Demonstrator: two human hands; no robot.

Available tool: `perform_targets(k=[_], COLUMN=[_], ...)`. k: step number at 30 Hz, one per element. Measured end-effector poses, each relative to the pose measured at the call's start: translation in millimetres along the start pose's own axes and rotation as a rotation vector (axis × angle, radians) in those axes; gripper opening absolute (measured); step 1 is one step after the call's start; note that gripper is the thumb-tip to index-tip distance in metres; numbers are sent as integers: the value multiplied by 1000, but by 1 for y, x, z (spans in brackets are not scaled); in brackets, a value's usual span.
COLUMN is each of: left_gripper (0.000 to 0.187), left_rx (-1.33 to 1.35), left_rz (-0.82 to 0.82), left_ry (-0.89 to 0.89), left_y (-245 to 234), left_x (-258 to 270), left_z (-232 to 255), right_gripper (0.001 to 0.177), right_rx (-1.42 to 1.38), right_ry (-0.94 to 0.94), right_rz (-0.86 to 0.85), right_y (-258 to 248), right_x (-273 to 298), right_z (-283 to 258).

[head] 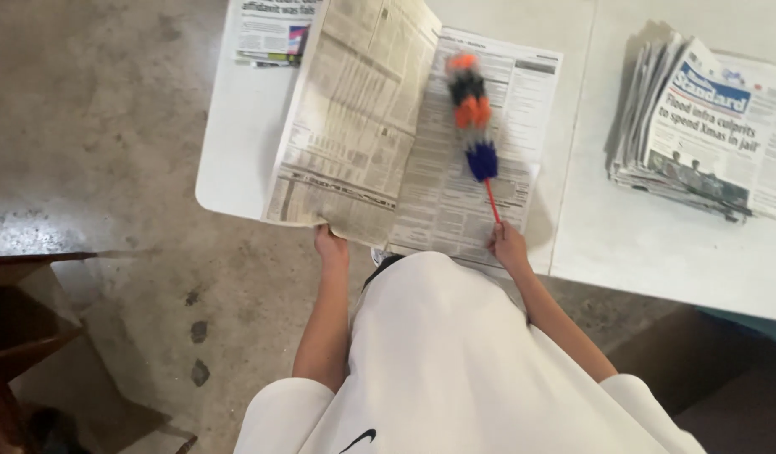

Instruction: Dusting and flipping through newspaper pages on a table.

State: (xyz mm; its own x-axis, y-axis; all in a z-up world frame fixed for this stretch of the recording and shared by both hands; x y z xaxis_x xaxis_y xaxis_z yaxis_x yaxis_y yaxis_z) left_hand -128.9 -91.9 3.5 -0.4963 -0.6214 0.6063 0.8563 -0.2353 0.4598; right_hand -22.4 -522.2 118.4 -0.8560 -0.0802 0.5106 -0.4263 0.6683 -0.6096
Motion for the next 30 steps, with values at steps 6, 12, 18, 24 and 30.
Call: perform_targets(k=[6, 12, 18, 24, 30], left_gripper=[30, 41, 75, 61, 38], left_rx=[-273, -600, -1254, -954, -1073], left_rz=[88, 453, -85, 103, 105], left_ry=[3, 694, 1342, 506, 381], left_y=[16, 49, 91, 74, 36], left_x=[39, 61, 77, 49, 18], left_z=[42, 119, 130, 96, 83], right_gripper=[38, 34, 41, 44, 45], right_rx=[-88, 74, 103, 115, 217], right_ry=[25, -234, -438, -261, -157], right_rz=[101, 389, 364, 433, 612], right_y=[7, 2, 21, 38, 21], right_x=[3, 49, 29, -24, -80], right_z=[2, -73, -66, 31, 70])
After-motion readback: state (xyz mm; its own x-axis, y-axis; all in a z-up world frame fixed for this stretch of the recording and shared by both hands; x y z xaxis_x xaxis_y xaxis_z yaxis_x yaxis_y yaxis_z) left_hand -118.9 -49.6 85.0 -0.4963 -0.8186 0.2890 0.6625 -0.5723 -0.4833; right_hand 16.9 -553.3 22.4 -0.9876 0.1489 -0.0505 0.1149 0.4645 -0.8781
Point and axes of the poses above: each hand's wrist, its own x-axis away from the middle knuckle, its own y-axis out of the palm, z = x × y, the point moved 2 cm from there along -x, towards the middle knuckle, and after that the axes turned 1 degree about x, right-handed, at the moved point
